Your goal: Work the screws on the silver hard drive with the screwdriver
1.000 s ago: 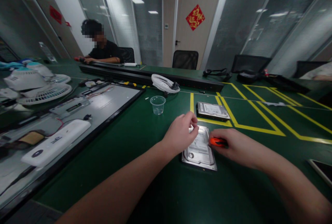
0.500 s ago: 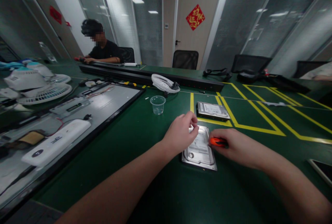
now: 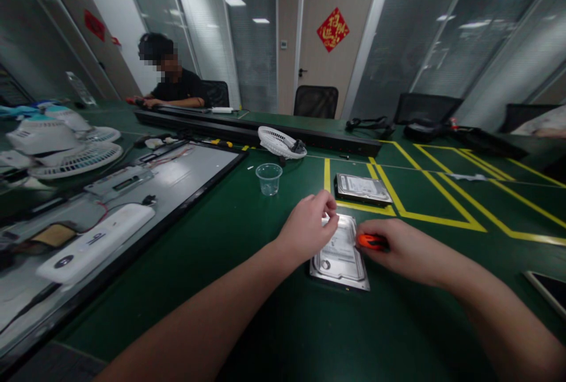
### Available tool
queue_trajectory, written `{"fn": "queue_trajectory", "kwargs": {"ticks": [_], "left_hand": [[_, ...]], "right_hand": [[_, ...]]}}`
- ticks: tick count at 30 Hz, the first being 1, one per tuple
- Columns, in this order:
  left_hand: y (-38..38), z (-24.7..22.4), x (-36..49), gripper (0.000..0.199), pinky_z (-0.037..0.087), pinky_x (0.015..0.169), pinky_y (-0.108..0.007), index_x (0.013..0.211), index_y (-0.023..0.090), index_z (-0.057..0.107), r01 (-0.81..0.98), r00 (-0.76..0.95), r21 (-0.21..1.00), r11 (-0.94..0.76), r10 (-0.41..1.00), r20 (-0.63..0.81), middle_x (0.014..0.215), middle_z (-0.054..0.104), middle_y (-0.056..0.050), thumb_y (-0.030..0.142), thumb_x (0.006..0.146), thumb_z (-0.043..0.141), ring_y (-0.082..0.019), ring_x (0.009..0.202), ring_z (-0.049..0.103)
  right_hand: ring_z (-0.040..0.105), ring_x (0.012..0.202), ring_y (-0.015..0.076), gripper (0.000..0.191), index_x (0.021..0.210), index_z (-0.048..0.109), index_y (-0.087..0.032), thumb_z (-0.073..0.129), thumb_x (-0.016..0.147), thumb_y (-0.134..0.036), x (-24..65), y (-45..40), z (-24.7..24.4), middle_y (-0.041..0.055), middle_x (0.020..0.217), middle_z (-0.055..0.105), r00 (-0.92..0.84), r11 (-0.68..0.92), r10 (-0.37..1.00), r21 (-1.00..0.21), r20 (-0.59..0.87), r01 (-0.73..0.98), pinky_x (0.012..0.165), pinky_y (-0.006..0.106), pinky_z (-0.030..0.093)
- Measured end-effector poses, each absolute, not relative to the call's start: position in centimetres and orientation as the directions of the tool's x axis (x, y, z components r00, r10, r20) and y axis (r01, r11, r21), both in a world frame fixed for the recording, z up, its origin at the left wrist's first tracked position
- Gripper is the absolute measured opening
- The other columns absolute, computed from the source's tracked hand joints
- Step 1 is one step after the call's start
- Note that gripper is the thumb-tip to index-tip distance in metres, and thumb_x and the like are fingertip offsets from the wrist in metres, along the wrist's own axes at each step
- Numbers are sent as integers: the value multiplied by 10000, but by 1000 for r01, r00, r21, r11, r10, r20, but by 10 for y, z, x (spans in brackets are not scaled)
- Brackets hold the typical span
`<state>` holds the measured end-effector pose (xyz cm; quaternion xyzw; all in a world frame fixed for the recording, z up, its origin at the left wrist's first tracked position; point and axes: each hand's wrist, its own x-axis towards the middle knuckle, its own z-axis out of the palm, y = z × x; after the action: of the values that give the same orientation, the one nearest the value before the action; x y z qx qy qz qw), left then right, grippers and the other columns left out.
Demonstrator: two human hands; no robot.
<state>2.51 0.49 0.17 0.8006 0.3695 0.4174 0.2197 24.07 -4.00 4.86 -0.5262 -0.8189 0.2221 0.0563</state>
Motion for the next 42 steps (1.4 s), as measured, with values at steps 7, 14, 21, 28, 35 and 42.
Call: {"fn": "queue_trajectory", "kwargs": {"ticks": [7,14,21,28,35,42], "left_hand": [[5,1,25,138,517,762,-345,955,210,564,417,379,657,-627,778,502,913,653,-23,111,890,633,-196,867,630],[4,3,24,139,540,778,-356,963,213,565,416,382,662,-623,781,495,928,665,-31,113,893,633,-203,883,644],[6,1,25,131,539,783,-359,967,210,569,426,381,652,-627,778,499,929,666,-34,124,893,634,-201,877,645],[5,1,25,142,527,777,-349,963,209,564,421,381,650,-633,774,506,921,660,-28,115,888,637,-198,875,638],[4,2,24,150,530,779,-353,959,213,562,423,384,652,-629,777,499,922,663,-27,111,884,643,-203,884,641],[5,1,25,130,544,785,-364,962,213,567,425,381,652,-628,778,500,932,666,-34,130,897,643,-208,894,647]], "right_hand": [[652,779,217,146,915,732,-195,603,909,-262,240,-39,49,61,897,752,-440,345,884,-414,-157,842,717,336,479],[653,779,216,140,920,741,-193,615,899,-250,241,-42,50,66,901,760,-454,359,882,-440,-129,823,721,339,486],[663,798,233,141,923,742,-202,606,902,-235,239,-41,50,68,914,754,-452,363,881,-416,-139,834,744,355,489],[655,761,211,122,902,753,-205,638,890,-246,241,-42,50,60,882,758,-453,366,886,-458,-95,810,714,318,491],[667,826,221,142,931,726,-205,610,921,-287,241,-41,52,56,932,749,-460,359,878,-452,-133,816,768,338,500],[646,811,221,172,929,702,-203,599,938,-340,241,-42,55,60,913,722,-437,360,896,-439,-86,824,750,351,493]]}}
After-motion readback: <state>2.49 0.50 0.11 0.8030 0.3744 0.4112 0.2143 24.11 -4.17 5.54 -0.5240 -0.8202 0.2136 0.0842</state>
